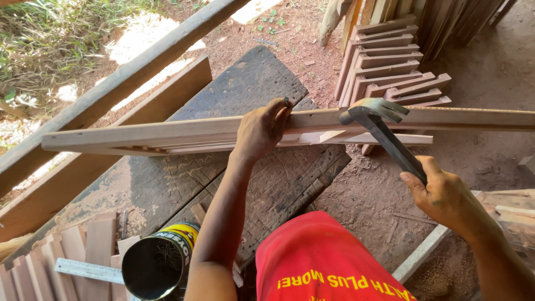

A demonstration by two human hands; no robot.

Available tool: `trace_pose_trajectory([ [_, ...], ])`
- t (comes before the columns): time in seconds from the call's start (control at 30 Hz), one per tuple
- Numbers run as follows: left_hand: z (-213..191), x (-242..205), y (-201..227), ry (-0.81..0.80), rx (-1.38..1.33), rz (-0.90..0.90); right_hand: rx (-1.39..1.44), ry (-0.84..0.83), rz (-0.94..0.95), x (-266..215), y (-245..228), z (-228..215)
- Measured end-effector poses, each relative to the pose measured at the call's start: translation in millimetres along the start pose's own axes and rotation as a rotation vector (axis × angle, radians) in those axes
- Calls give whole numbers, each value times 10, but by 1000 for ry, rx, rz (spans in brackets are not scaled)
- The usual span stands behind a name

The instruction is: The person takes nails from a can and hammers them into a slatted wooden furniture frame on a rustic workbench. They reposition and flip the frame to work on different edges, then reach back into the nail can for more nails.

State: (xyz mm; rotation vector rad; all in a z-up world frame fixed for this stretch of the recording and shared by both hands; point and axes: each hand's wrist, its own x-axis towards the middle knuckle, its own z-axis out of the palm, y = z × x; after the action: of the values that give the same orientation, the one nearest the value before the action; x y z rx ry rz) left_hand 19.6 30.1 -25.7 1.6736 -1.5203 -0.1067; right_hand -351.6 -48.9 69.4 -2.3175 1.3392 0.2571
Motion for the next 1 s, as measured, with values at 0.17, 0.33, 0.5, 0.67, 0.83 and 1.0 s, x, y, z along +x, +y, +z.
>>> trace_pose_trajectory([
  [0.17, -45, 25, 51, -10, 9, -16, -11, -2, 3, 18, 40, 27],
  [0.33, -7, 25, 25, -7, 26, 2, -14, 33, -64, 46, 83, 58],
  [0.5, 54, 40, 23, 30, 94, 81, 75, 84, 12, 26, 62, 97],
  [0.67, 104, 48, 26, 34, 118, 78, 132, 166, -178, 155, -6, 77],
  [0.83, 168, 13, -10, 69, 108, 86, 90, 510, -573, 97, -47, -381],
  [1.0, 106, 12, 71, 37, 70, 87, 871, 520, -404, -326, -92, -683],
])
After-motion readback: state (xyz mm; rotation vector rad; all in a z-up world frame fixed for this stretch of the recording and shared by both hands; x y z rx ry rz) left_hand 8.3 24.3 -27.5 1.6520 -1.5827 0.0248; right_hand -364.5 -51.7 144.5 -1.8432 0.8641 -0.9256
